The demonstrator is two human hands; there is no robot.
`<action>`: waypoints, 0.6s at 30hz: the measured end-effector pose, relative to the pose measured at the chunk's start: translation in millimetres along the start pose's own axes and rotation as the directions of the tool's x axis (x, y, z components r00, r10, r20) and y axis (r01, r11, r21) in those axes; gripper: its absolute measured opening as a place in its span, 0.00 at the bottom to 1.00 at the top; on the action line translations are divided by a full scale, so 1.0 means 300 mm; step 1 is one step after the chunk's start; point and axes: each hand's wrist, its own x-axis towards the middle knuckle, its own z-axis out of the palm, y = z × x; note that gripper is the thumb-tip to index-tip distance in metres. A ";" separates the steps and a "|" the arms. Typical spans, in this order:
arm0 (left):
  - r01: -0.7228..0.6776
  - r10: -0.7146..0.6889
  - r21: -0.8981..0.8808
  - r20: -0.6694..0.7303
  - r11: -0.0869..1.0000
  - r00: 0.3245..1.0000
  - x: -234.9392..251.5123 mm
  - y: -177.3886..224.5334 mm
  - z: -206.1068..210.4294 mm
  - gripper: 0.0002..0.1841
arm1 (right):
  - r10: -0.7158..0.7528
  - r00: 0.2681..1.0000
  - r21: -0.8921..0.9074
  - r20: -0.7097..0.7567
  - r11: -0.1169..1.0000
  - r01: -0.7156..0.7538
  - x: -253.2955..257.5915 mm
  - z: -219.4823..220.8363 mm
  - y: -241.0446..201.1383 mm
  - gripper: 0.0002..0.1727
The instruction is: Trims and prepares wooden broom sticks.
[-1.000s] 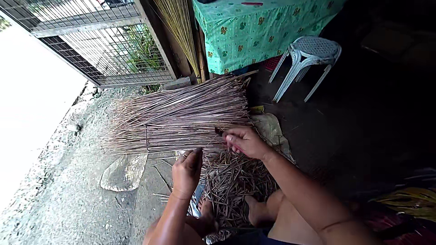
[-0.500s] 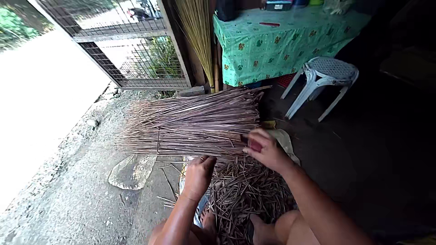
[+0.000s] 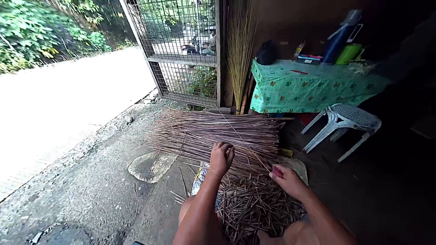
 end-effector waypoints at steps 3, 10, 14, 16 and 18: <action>0.044 -0.044 -0.106 0.005 0.993 0.999 -0.018 0.072 -0.151 0.14 | 0.096 0.995 0.162 -0.020 0.983 -0.091 -0.169 0.020 -0.058 0.18; 0.151 -0.178 0.137 0.218 0.979 0.960 -0.459 0.029 -0.270 0.15 | 0.183 0.974 0.478 -0.138 0.873 -0.096 -0.463 -0.146 -0.119 0.18; 0.034 -0.035 0.013 0.107 0.999 0.994 -0.485 0.040 -0.241 0.17 | 0.052 0.958 0.488 -0.282 0.868 0.097 -0.544 -0.257 -0.239 0.17; 0.104 -0.099 -0.037 0.111 0.994 0.989 -0.433 0.021 -0.233 0.18 | -0.057 0.943 0.468 -0.329 0.857 0.215 -0.562 -0.305 -0.287 0.17; 0.187 -0.175 -0.065 0.166 0.980 0.971 -0.411 0.008 -0.226 0.18 | -0.142 0.922 0.447 -0.361 0.841 0.304 -0.590 -0.342 -0.311 0.17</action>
